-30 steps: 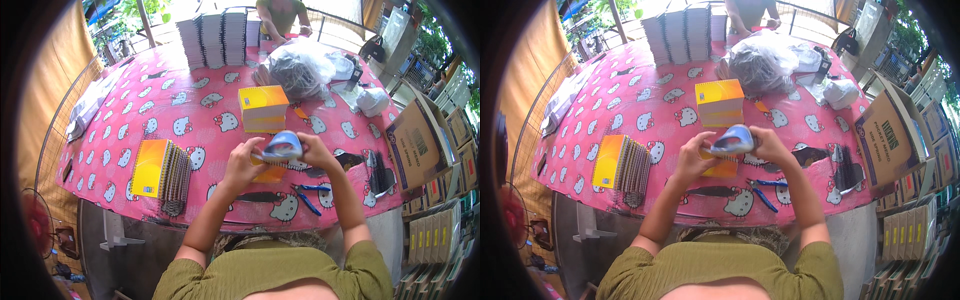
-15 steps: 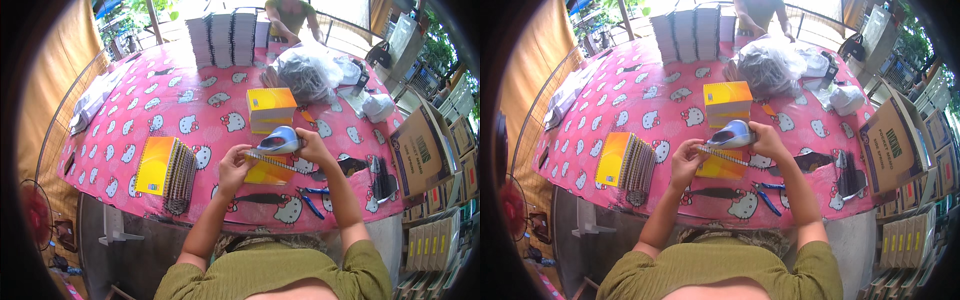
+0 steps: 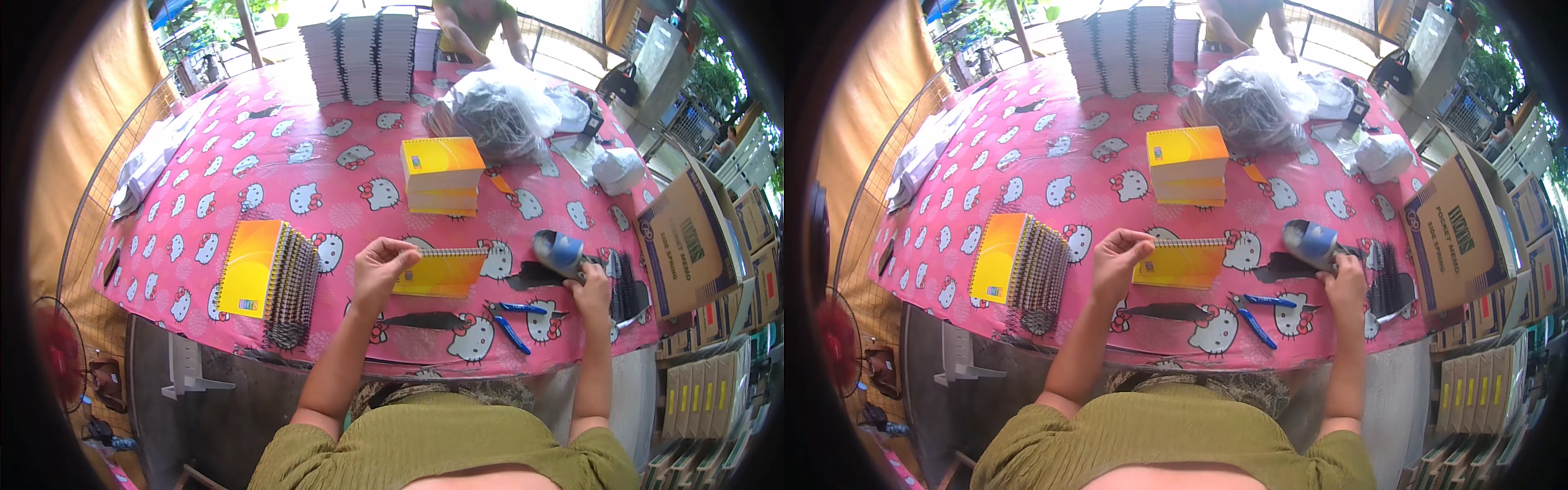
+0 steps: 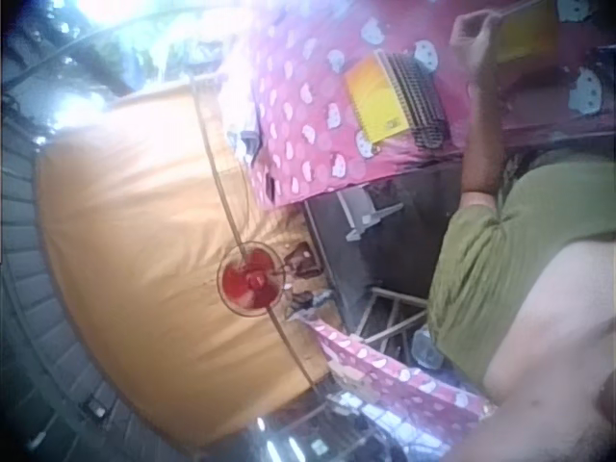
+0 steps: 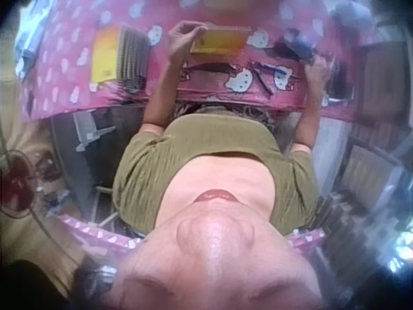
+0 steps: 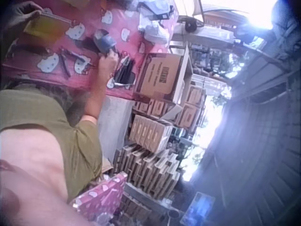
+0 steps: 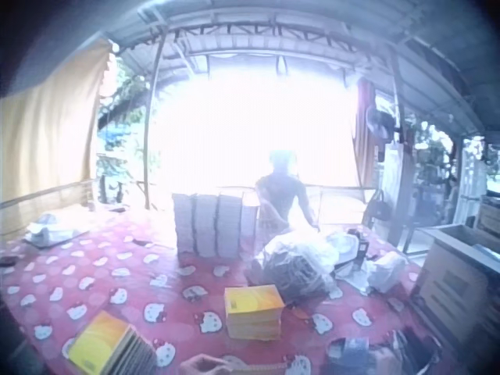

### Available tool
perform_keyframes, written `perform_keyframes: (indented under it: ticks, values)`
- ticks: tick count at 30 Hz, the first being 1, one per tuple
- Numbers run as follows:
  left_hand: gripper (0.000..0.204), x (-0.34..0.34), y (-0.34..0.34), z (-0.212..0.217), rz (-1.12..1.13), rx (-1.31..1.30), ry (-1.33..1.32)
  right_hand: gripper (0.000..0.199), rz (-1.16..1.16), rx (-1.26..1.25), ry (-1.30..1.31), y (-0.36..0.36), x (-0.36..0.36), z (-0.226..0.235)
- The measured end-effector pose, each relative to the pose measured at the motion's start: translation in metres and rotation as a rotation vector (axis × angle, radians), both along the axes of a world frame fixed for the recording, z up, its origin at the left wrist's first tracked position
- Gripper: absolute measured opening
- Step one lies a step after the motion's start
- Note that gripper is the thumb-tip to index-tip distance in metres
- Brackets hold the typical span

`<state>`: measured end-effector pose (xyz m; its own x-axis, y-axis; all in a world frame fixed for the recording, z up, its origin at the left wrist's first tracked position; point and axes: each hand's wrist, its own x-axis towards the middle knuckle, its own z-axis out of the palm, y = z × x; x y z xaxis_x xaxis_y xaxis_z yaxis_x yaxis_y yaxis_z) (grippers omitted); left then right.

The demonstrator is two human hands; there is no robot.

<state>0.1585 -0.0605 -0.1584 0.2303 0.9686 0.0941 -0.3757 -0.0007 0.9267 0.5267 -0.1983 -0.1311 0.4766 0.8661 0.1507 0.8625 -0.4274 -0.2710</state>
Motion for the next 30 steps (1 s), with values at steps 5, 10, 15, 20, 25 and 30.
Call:
perform_keyframes:
  ticks: [5,10,15,20,25,30]
  values:
    - [0.020,0.002,-0.019,0.031,0.446,0.778,0.365,0.066,0.439,0.251,0.059,-0.038,-0.081,0.001]
    - [0.023,0.009,-0.052,0.043,0.370,0.914,0.570,0.057,0.442,0.137,0.028,-0.049,-0.112,-0.023]
    - [0.021,0.012,-0.062,0.016,0.319,0.662,0.452,0.046,0.584,0.102,0.607,-0.040,-0.140,0.015]
    - [0.020,0.018,-0.072,0.020,0.351,0.694,0.423,0.050,0.669,0.294,0.428,-0.031,-0.171,0.031]
    - [0.023,0.022,-0.075,0.028,0.379,0.693,0.388,0.046,0.694,0.336,0.429,-0.027,-0.177,0.028]
    - [0.020,0.020,-0.071,0.024,0.377,0.960,0.513,0.043,0.520,-0.150,1.482,-0.022,-0.156,0.025]
